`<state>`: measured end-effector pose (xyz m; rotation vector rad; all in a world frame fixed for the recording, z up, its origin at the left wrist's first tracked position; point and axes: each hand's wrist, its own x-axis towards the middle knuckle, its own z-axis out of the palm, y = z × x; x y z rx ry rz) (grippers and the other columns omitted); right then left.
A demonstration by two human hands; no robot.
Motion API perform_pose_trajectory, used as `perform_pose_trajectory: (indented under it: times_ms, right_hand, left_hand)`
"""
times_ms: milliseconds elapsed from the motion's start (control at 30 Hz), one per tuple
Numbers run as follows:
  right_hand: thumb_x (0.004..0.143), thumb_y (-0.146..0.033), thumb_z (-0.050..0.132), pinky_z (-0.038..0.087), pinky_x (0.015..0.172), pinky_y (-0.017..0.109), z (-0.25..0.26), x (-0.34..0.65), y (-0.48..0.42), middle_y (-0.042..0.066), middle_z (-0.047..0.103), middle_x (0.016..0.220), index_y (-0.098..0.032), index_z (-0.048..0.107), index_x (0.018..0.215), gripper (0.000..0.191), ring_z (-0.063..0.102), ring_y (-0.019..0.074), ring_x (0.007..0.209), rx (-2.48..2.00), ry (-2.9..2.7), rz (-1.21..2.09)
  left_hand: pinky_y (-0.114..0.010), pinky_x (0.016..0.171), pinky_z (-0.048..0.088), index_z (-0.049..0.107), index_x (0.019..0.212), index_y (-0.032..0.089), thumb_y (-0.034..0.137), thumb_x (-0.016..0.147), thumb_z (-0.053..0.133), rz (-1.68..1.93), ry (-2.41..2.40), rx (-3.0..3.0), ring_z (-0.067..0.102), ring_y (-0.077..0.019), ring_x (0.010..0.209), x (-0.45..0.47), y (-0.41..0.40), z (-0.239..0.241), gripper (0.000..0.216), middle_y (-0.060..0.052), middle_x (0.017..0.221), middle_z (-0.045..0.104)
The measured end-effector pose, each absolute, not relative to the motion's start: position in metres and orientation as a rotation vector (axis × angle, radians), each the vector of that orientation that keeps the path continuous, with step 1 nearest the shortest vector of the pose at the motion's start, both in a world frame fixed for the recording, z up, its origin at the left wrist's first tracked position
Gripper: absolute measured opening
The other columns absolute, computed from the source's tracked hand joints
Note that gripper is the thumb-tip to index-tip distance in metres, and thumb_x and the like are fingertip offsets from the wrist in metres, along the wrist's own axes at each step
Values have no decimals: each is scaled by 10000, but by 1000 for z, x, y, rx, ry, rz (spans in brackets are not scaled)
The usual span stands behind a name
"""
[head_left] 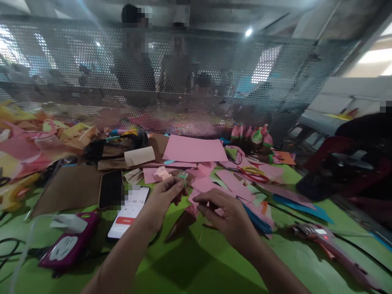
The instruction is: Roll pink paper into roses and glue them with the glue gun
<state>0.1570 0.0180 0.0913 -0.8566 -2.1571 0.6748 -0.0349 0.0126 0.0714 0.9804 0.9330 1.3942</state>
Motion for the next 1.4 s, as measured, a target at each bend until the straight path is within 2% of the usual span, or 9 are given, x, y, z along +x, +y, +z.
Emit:
perform_pose_trajectory:
  times_ms: [167,333,567,667,800,1000,1167,1300,1400]
  right_hand:
    - [913,-170,627,477,663,247,84,158,19,10,674,885,-264,695,1049,179,610,146,751,-831,-2002,697]
    - [861,-140,688,477,673,244,82,156,18,10,686,928,-258,689,1053,225,601,144,774,-810,-1943,668]
    - [822,-145,740,481,698,255,77,150,16,8,669,896,-245,691,1055,258,600,155,809,-777,-1876,706]
    - [813,-106,735,475,679,253,77,149,15,0,653,842,-236,702,989,221,596,155,783,-772,-1856,714]
    - [823,-106,718,473,672,262,76,151,15,5,651,831,-220,688,914,149,607,161,774,-791,-1852,663]
    - [814,-83,714,464,662,257,73,151,17,1,630,835,-218,649,908,176,595,162,777,-789,-1889,531]
    - [778,-46,738,461,660,254,75,151,18,-2,632,857,-218,631,931,254,586,155,770,-794,-1912,504]
    - [791,-64,736,493,741,279,76,152,19,22,644,939,-224,649,1010,285,610,178,872,-776,-1921,529]
    - [804,-82,732,507,752,290,75,152,20,32,648,953,-224,658,1020,269,617,185,890,-763,-1915,529]
  left_hand:
    - [-197,527,337,583,748,177,431,833,694,1308,938,1014,440,-75,554,-25,8,65,290,34,659,578]
    - [-197,530,328,581,741,180,483,851,665,1292,926,1024,436,-78,570,-20,6,62,332,40,646,548]
    - [-215,564,386,679,761,175,541,803,682,1279,1005,1165,488,-113,622,-12,1,68,368,16,681,586]
    - [-238,583,415,708,760,167,599,778,670,1249,1016,1176,515,-141,643,-9,-1,68,434,-7,677,614]
    - [-244,564,405,673,693,166,682,758,627,1229,1121,1116,501,-146,618,-9,-3,68,522,2,627,576]
    - [-235,607,389,658,730,169,526,804,674,1182,1075,1215,518,-141,654,-13,-2,72,365,7,671,585]
    - [-252,666,400,718,837,170,428,823,674,1171,1027,1239,532,-150,712,-13,0,73,262,-17,761,630]
    - [-236,621,358,690,752,177,386,817,679,1231,1033,1178,461,-125,649,-13,-1,75,219,22,673,541]
    - [-222,597,343,627,681,175,398,808,696,1243,986,1137,420,-109,615,-12,-2,77,266,44,639,489]
